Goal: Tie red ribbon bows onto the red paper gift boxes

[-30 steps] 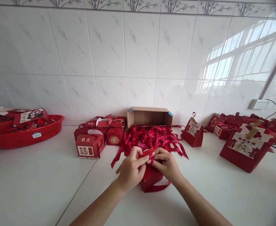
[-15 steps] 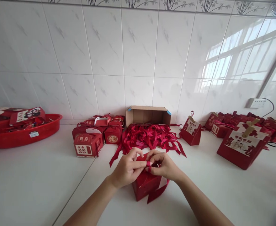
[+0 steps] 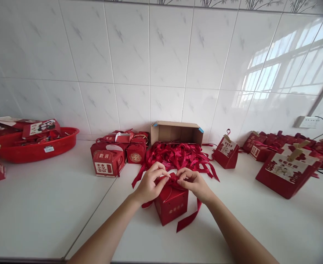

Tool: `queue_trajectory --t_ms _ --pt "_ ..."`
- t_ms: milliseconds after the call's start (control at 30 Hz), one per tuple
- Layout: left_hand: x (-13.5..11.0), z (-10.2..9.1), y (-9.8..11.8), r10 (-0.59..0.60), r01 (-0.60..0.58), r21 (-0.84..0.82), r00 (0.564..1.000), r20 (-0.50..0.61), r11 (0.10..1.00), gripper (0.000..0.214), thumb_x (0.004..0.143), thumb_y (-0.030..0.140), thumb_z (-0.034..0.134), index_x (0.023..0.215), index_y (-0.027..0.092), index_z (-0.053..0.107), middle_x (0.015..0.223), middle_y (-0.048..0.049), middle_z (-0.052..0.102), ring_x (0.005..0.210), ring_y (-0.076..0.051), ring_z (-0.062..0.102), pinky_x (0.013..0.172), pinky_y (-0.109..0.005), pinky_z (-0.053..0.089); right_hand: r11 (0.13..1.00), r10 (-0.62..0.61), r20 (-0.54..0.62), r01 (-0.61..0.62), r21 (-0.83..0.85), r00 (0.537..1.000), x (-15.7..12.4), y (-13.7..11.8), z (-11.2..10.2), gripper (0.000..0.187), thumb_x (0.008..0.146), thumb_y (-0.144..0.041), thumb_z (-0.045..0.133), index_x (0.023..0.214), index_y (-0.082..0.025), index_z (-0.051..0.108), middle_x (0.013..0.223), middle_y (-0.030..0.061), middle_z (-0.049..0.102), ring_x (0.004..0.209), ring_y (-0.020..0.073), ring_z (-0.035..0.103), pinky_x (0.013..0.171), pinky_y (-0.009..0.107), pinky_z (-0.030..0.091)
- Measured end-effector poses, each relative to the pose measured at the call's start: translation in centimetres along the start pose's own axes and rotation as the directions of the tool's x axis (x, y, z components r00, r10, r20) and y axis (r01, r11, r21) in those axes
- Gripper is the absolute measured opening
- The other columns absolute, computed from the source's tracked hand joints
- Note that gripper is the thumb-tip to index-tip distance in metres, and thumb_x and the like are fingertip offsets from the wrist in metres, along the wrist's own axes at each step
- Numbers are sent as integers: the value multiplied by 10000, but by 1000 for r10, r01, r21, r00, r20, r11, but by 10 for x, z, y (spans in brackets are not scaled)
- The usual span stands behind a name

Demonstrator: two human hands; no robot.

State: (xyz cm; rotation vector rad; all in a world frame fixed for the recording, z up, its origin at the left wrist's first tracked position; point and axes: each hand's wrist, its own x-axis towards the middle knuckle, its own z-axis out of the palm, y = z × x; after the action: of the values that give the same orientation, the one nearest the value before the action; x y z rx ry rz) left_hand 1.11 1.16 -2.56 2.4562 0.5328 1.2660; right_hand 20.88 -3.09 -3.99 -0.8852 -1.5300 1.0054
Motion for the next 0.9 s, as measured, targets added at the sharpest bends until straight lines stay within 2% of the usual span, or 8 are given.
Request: queue_trajectory --t_ms 167,300,467,600,733,900 --pt "3 -8 -15 -90 92 67 995 -40 994 138 899 198 439 834 186 560 946 -48 486 881 -157 538 817 -293 458 993 -8 -119 -7 -120 993 3 2 -9 216 716 -340 675 600 -183 581 971 59 592 871 194 550 790 335 403" --pt "3 -9 -26 -182 182 64 983 -6 981 129 881 218 432 816 188 539 1035 -69 446 1003 -192 508 902 -334 425 976 -33 -187 -8 -216 982 6 6 -14 200 697 -305 659 583 -185 548 1011 69 590 969 230 556 882 374 386" --pt "-1 -2 -28 -384 401 -184 915 120 897 137 841 200 398 725 191 469 1173 -74 442 1134 -225 454 973 -368 374 960 -97 -225 32 -278 969 6 14 -12 234 786 -402 598 673 -198 591 1049 82 604 1024 240 555 943 407 381" --pt "-1 2 -27 -418 451 -305 892 169 839 185 863 332 466 740 195 490 1214 -73 474 1240 -238 391 1037 -363 310 955 -101 -207 37 -294 973 5 15 -7 262 794 -468 611 770 -214 665 1178 85 575 1136 250 512 1006 417 352" --pt "1 0 -23 -435 468 -368 884 172 803 233 855 369 498 732 184 568 1171 -76 536 1186 -240 457 1035 -362 300 973 -55 -183 11 -232 982 4 12 -6 291 753 -511 652 771 -226 707 1213 82 560 1162 264 506 988 408 381" --pt "2 -3 -23 -455 480 -433 874 167 763 285 842 392 515 656 179 553 1135 -73 577 1151 -255 486 996 -369 332 1000 -3 -150 1 -10 989 3 9 -9 252 765 -472 659 771 -226 709 1305 74 493 1200 273 478 974 398 378"
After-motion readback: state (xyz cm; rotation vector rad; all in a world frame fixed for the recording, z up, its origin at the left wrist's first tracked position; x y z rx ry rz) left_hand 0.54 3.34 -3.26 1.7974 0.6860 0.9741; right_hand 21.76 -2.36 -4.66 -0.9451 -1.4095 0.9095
